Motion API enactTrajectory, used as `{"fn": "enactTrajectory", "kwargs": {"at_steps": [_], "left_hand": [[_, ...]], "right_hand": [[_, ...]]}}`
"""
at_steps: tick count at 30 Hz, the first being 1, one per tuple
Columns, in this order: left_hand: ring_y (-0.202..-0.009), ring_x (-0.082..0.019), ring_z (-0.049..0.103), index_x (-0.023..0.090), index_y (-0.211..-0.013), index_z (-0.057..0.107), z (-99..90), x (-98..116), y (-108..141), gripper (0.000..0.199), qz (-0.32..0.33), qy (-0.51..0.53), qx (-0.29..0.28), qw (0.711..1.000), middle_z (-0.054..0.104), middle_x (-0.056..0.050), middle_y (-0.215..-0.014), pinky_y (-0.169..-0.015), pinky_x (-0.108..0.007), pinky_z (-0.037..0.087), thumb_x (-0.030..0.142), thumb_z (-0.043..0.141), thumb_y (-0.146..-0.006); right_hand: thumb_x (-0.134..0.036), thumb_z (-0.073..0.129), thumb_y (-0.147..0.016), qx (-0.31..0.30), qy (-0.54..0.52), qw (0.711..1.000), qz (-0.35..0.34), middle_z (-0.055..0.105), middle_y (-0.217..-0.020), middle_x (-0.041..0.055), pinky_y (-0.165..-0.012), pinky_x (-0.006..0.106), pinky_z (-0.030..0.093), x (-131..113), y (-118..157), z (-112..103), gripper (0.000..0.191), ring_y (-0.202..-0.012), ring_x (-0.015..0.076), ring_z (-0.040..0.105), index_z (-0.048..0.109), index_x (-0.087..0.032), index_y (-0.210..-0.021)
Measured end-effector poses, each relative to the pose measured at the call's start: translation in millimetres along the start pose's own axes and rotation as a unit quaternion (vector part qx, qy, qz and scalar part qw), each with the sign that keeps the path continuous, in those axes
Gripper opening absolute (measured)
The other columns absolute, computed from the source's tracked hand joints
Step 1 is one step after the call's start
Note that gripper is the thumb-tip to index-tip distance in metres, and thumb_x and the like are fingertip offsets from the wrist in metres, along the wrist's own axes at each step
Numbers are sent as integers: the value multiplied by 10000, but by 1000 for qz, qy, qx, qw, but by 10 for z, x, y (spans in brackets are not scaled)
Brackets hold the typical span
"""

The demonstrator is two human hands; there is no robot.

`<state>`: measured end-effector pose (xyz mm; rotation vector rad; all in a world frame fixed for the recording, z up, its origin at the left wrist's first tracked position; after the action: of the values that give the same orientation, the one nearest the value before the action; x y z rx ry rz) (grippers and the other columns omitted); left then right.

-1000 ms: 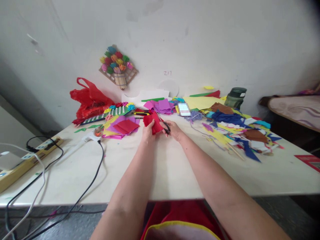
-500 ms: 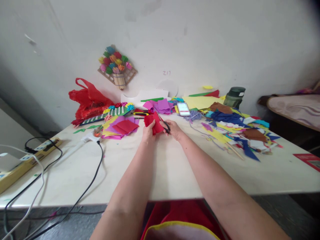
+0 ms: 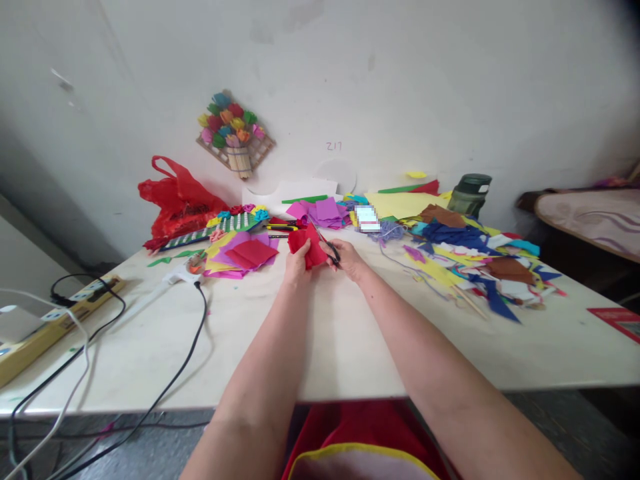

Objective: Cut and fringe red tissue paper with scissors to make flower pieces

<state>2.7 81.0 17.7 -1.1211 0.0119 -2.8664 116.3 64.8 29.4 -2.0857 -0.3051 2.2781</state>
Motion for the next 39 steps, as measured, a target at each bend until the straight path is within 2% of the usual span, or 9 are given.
{"fn": "enactTrajectory", "kwargs": {"at_steps": [8,13,20,39], "left_hand": [[-658,-181,671,125,-841,618,14,17,27,152,-20,-4,5,1000,685,-59,-761,-724,-362,553,119,675,-700],[-688,-196,676,115,-868,613,9,12,39,198,-31,-9,7,999,691,-78,-767,-710,-346,557,145,692,-689],[-706,-176,671,123,-864,628,20,-4,20,173,-5,-23,-18,1000,700,-72,-809,-705,-299,554,119,677,-698],[-681,-170,660,122,-881,624,-36,-62,-47,248,-10,-38,-50,998,696,-69,-822,-724,-317,538,151,709,-651]], "right_hand": [[-420,668,-701,4,-3,1000,2,496,-395,-64,-316,174,311,-4,8,35,287,-304,65,404,510,-180,-702],[-480,663,-700,-11,-1,1000,16,529,-403,-44,-311,177,327,9,4,17,348,-299,75,433,478,-188,-666],[-526,687,-662,-16,-27,999,16,535,-406,-36,-311,182,356,10,-2,-26,394,-304,86,460,488,-186,-657],[-539,688,-650,-4,-33,999,-6,517,-393,-46,-293,171,302,-11,-6,-35,415,-286,66,421,489,-175,-635]]}}
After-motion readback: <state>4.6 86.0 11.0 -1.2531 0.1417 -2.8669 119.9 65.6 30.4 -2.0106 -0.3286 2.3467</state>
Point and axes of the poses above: each hand's wrist, its own y-axis away from the middle knuckle, its own z-axis out of the palm, x = y × z, the point moved 3 cm from there along -y, towards the middle knuckle
